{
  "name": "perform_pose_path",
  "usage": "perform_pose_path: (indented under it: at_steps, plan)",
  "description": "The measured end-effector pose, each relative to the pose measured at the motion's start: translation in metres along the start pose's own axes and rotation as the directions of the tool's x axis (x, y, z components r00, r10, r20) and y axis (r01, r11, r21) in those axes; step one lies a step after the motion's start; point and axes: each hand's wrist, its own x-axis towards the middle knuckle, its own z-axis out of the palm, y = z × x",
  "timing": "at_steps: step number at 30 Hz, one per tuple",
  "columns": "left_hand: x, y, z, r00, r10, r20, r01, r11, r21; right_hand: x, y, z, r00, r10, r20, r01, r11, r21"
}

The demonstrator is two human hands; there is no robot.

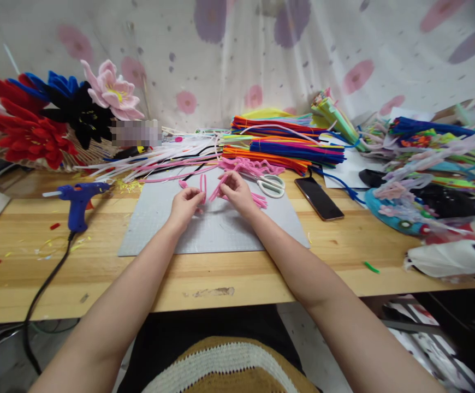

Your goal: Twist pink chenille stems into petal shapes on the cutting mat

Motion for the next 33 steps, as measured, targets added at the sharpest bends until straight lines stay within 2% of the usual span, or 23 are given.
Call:
perform_pose_path:
  at_steps: [3,8,13,21,28,33]
  plan:
    - [0.000,0.000,0.002,1.000,-0.022,-0.001,0.022,0.999,-0.025,-0.001,0.003,0.002,0.999,-0.050,-0.021,0.049,0.998,-0.050]
    - [-0.001,-0.001,0.005,0.999,-0.033,-0.009,0.033,0.999,-0.028,-0.005,0.002,0.004,0.993,-0.109,-0.034,0.095,0.953,-0.288]
    - [-0.002,0.000,0.007,0.999,-0.054,0.001,0.054,0.999,0.009,-0.008,-0.008,0.005,0.968,-0.209,-0.139,0.131,0.892,-0.432]
    - [-0.003,0.000,0.007,0.999,-0.051,-0.010,0.051,0.999,0.009,-0.009,-0.008,0.008,0.968,-0.246,-0.054,0.184,0.839,-0.512]
    - [-0.001,0.000,0.007,0.997,-0.035,-0.071,0.035,0.999,0.004,-0.010,-0.011,0.006,0.953,-0.272,-0.135,0.193,0.885,-0.424]
    - [-0.001,0.001,0.008,0.996,-0.056,-0.075,0.056,0.998,-0.002,-0.011,-0.008,0.009,0.961,-0.275,-0.040,0.216,0.829,-0.515]
